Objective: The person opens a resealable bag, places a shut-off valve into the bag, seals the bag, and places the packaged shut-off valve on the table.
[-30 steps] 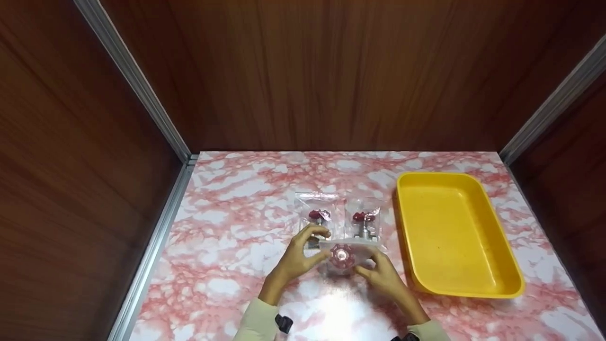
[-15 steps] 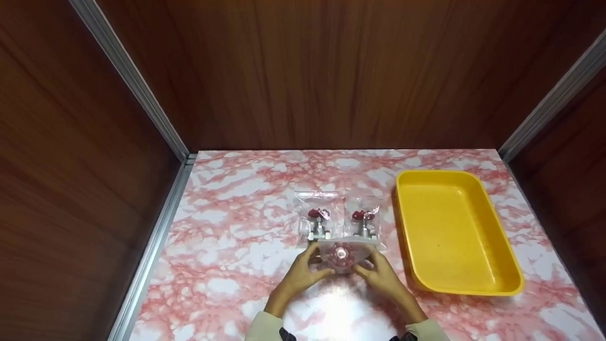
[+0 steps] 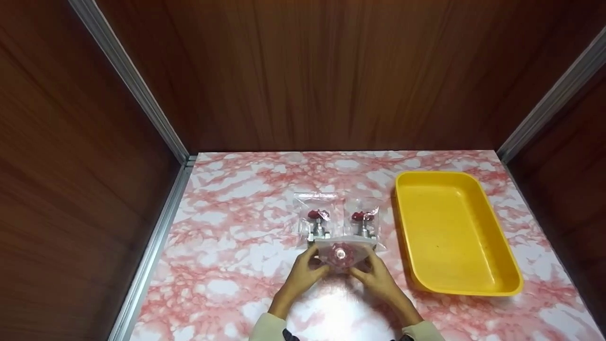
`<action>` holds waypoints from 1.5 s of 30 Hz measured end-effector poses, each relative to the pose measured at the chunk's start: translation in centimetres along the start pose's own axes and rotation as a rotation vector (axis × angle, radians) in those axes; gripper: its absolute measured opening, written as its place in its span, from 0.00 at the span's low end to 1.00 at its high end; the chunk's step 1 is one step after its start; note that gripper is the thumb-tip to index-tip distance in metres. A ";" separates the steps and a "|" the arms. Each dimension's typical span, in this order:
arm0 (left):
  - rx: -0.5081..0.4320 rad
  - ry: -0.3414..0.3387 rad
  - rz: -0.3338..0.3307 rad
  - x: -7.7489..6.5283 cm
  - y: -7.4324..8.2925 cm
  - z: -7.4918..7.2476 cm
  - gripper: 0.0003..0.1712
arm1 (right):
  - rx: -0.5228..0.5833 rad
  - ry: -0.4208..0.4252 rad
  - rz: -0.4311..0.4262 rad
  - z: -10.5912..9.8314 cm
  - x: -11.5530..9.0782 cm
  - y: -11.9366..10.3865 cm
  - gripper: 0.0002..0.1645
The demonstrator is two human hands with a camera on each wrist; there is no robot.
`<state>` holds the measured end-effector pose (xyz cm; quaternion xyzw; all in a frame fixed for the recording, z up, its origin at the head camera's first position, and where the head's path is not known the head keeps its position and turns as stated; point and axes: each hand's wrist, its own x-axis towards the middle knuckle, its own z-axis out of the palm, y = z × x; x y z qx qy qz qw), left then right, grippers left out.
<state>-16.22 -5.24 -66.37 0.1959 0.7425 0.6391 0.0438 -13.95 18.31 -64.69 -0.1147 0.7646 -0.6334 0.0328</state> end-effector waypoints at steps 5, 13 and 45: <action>-0.016 0.020 0.001 -0.1 -0.1 0.0 0.24 | 0.037 -0.019 -0.031 0.2 0.1 0.0 0.38; -0.049 0.036 -0.038 -0.2 0.1 -0.6 0.26 | 0.069 -0.030 -0.062 0.9 0.6 -0.2 0.36; -0.102 0.201 -0.025 1.0 1.6 -3.9 0.22 | 0.063 0.000 -0.036 3.9 4.5 -2.8 0.39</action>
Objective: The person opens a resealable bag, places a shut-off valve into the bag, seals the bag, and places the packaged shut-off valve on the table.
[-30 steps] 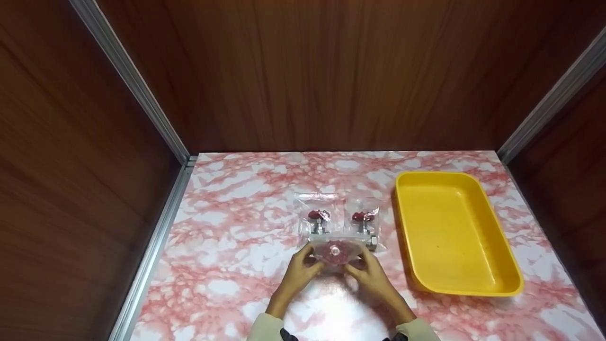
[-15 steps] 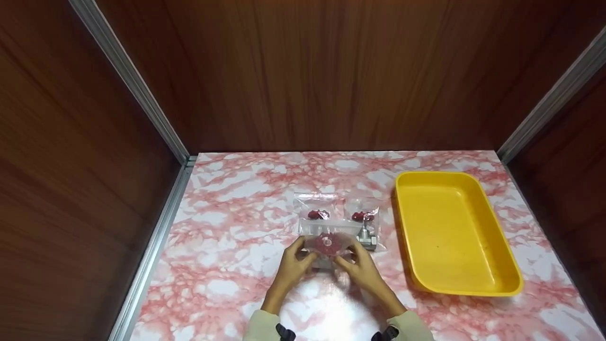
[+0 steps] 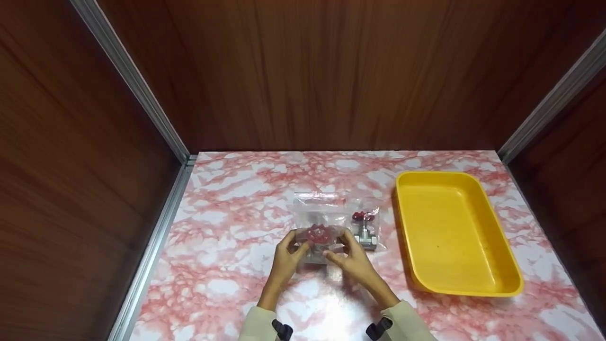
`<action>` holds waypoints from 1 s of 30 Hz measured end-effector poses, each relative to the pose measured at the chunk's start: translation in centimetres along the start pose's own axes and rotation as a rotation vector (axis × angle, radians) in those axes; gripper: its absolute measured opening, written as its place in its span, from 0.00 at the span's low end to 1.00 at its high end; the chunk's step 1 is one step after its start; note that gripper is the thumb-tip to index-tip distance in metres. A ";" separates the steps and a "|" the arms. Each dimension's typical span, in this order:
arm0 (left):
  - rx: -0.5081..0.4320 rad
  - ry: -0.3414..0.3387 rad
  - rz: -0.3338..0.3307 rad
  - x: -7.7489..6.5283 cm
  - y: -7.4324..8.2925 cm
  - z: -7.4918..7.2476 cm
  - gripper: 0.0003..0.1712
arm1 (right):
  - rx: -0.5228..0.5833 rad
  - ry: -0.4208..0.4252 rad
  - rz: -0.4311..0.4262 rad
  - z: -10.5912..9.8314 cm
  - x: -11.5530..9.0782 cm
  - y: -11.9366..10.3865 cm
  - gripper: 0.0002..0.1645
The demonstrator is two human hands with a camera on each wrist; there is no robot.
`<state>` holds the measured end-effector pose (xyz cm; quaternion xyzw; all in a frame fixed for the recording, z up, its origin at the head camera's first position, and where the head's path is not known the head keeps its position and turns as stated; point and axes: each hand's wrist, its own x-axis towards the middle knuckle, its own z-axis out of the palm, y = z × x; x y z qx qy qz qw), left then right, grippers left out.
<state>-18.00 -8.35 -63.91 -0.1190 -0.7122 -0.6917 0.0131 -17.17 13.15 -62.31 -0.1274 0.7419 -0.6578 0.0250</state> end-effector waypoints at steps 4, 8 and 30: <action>-0.022 0.046 -0.012 0.3 0.2 -0.2 0.20 | 0.001 0.009 -0.010 0.5 0.6 -0.2 0.37; -0.023 0.103 -0.010 0.6 0.3 -0.4 0.20 | -0.025 0.046 -0.004 0.9 1.2 -0.3 0.35; 0.005 0.298 -0.056 1.6 0.7 -2.7 0.18 | 0.015 0.063 0.041 4.0 4.0 -0.5 0.34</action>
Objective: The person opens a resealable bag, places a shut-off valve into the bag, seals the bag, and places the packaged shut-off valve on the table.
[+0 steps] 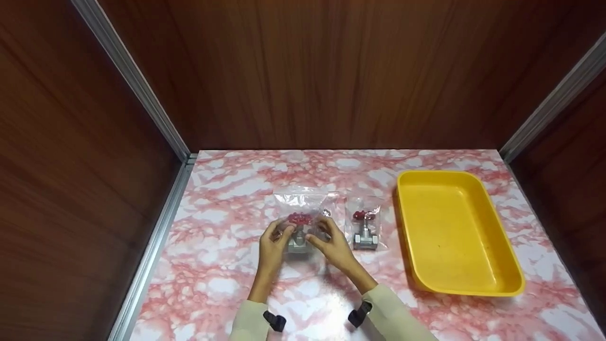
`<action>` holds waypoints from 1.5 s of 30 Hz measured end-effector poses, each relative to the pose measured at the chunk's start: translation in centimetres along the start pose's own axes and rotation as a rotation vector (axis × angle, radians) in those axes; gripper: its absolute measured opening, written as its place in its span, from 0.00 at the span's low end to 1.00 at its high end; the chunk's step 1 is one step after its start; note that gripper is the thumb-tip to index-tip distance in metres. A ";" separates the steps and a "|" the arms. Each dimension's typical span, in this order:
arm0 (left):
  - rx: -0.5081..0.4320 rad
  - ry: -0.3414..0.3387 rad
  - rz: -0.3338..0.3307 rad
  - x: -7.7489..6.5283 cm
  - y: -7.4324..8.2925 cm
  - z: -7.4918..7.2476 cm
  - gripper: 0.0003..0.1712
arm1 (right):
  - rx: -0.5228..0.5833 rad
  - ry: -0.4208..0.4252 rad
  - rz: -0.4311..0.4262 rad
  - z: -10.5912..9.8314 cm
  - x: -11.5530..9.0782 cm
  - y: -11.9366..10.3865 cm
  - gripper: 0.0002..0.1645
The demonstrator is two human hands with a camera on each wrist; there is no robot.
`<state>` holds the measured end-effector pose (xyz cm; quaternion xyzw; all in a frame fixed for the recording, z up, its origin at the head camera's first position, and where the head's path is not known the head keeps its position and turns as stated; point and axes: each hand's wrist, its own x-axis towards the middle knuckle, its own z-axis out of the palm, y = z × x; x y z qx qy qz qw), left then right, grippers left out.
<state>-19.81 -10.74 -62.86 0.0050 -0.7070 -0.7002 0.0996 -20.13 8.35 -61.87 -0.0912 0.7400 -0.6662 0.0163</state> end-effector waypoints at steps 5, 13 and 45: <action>-0.005 0.018 0.003 0.6 -0.1 -0.5 0.19 | 0.035 -0.030 -0.008 0.5 0.6 -0.1 0.36; -0.019 0.073 0.008 1.3 -0.3 -1.3 0.18 | 0.067 -0.060 -0.032 1.5 1.6 0.1 0.33; 0.053 0.164 -0.051 3.8 -1.8 -5.0 0.16 | -0.006 -0.096 0.034 5.8 4.2 -0.3 0.38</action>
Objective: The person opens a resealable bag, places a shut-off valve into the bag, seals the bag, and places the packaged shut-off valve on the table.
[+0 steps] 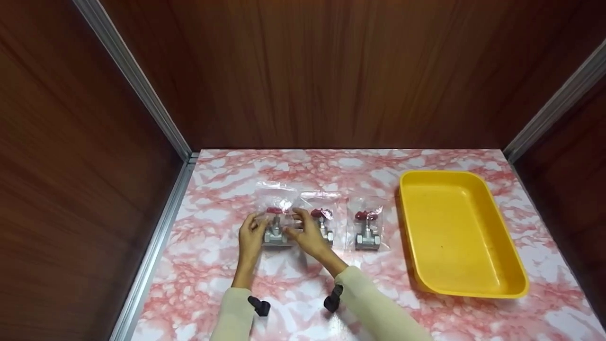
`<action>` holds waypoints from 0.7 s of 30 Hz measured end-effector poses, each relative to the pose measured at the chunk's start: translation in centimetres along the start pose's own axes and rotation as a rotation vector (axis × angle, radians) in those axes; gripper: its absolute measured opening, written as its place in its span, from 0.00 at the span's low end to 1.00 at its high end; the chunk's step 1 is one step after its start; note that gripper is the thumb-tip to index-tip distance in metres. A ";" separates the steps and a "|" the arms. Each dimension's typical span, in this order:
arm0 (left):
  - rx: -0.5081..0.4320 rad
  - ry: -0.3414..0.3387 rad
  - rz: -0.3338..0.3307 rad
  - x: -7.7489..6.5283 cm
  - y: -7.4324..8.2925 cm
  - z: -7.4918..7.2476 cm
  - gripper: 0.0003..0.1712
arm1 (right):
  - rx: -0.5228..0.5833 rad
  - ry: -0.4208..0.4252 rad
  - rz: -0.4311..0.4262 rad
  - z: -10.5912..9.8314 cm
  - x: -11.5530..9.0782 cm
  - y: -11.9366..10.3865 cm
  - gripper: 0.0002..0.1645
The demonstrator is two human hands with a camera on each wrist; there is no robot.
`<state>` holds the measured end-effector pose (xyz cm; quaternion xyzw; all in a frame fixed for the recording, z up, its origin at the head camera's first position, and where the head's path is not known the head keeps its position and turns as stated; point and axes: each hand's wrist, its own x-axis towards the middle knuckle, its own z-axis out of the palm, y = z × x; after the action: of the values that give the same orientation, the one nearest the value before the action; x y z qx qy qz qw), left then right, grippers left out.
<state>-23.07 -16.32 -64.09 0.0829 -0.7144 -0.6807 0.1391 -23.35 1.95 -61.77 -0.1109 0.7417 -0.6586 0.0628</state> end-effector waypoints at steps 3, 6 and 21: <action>0.018 0.007 -0.014 0.3 -0.3 -0.3 0.15 | -0.030 0.014 0.021 0.4 0.2 0.0 0.38; 0.038 0.016 -0.043 0.5 -0.4 -0.5 0.15 | -0.053 0.024 0.038 0.7 0.4 0.0 0.38; 0.099 0.052 -0.096 1.3 -0.9 -0.6 0.15 | -0.091 0.036 0.090 1.6 1.5 0.3 0.36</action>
<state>-24.16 -17.29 -64.87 0.1415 -0.7384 -0.6482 0.1203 -24.43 0.05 -62.15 -0.0681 0.7762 -0.6224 0.0741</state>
